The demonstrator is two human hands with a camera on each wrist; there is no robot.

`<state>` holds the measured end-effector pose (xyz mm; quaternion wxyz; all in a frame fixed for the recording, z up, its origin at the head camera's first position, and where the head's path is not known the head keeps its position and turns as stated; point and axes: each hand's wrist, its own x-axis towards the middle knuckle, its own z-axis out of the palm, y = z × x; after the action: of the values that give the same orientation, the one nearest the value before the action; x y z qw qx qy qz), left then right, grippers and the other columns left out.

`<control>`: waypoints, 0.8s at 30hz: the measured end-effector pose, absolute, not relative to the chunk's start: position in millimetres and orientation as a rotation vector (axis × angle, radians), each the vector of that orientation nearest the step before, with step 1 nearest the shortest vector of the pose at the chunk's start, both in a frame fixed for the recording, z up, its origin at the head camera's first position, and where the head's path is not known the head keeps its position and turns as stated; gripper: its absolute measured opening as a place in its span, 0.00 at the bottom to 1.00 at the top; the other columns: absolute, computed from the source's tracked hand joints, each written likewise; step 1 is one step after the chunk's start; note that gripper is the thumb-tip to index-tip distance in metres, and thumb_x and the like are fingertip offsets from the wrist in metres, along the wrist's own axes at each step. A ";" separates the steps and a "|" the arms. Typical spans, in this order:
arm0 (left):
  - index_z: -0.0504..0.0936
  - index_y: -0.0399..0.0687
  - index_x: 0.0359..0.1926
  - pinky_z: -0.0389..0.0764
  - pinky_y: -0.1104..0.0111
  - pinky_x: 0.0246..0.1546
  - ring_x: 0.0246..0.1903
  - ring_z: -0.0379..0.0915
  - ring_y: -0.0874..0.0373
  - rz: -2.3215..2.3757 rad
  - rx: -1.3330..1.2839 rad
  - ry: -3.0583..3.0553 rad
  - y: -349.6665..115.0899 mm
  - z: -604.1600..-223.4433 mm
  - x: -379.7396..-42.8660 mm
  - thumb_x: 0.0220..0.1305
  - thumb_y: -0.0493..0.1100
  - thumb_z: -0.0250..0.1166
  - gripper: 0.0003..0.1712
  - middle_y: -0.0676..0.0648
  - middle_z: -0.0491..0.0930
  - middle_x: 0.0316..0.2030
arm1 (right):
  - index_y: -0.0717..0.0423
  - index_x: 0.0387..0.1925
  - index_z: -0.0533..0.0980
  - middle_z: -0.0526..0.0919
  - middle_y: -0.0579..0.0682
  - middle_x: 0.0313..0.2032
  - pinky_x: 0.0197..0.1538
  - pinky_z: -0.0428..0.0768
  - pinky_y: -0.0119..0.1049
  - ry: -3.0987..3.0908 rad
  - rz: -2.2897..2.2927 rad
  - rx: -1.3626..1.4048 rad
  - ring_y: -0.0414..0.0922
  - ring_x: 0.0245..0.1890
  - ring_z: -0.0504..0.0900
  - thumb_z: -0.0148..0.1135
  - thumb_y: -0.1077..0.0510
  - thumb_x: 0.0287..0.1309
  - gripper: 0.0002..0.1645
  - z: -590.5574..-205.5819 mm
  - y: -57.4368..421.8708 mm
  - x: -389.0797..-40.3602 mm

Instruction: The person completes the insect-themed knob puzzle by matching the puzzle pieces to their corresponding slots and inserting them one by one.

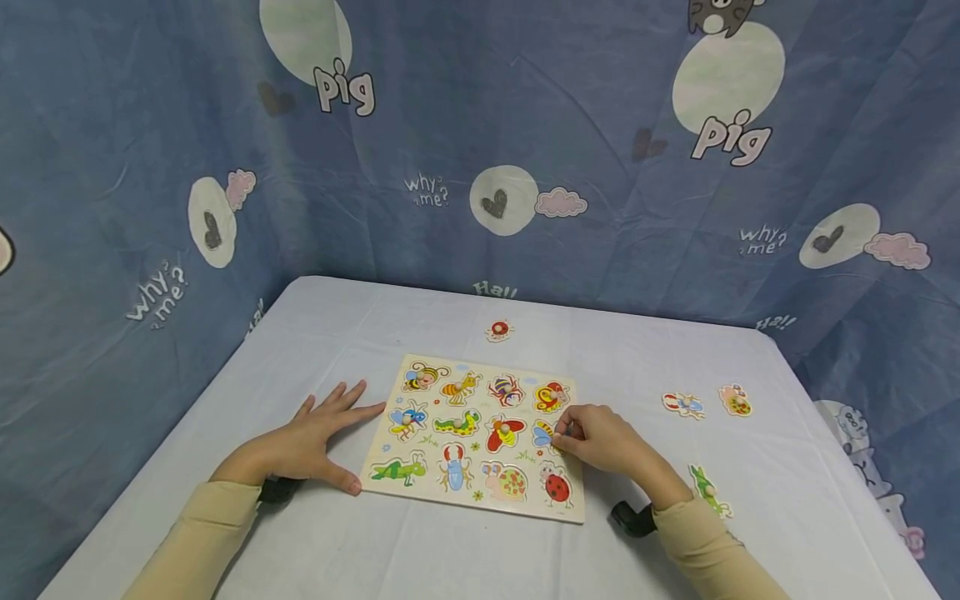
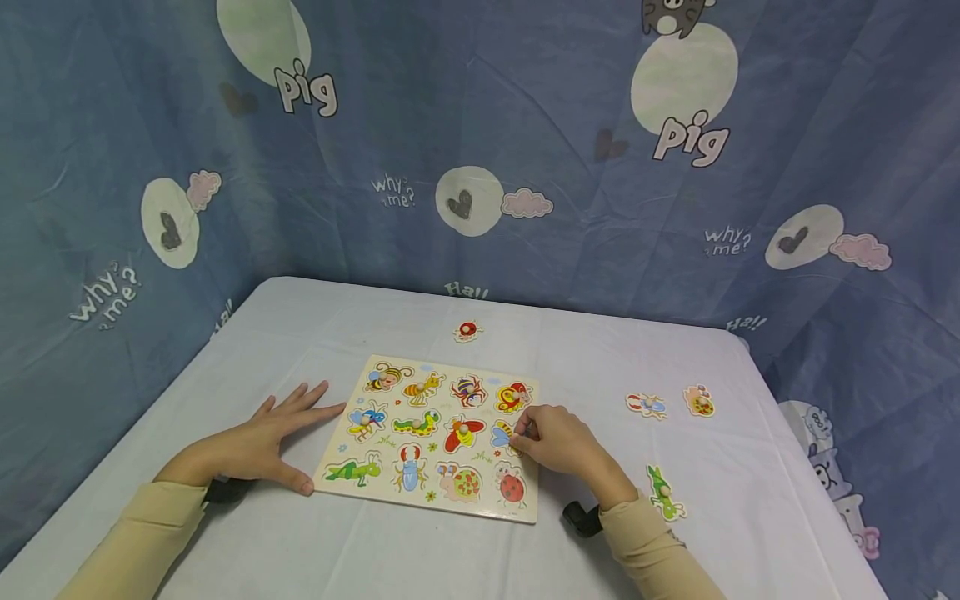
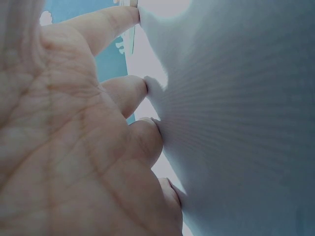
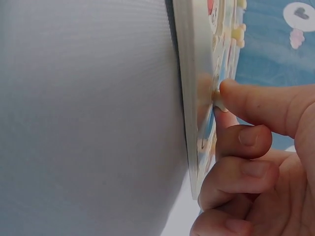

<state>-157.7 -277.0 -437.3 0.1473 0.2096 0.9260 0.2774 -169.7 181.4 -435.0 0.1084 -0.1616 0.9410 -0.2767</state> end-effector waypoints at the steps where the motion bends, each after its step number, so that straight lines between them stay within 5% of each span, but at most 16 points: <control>1: 0.67 0.58 0.82 0.28 0.22 0.75 0.84 0.29 0.24 0.797 0.603 2.665 -277.0 -437.7 -158.1 0.36 0.65 0.89 0.71 0.32 0.43 0.86 | 0.49 0.35 0.81 0.73 0.41 0.21 0.26 0.65 0.30 2.768 -0.815 -0.473 0.38 0.22 0.70 0.72 0.53 0.68 0.08 -435.2 181.5 -169.5; 24: 0.67 0.61 0.82 0.27 0.22 0.75 0.84 0.29 0.25 0.786 0.601 2.665 -278.3 -442.5 -160.3 0.36 0.66 0.89 0.71 0.33 0.43 0.87 | 0.50 0.41 0.85 0.73 0.42 0.19 0.25 0.66 0.30 2.810 -0.902 -0.393 0.39 0.21 0.70 0.72 0.52 0.69 0.07 -424.2 196.2 -151.9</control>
<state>-160.3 -278.3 -442.5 0.1491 0.2091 0.9270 0.2733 -151.9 196.2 -424.2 0.0822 -0.1315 0.9406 -0.3021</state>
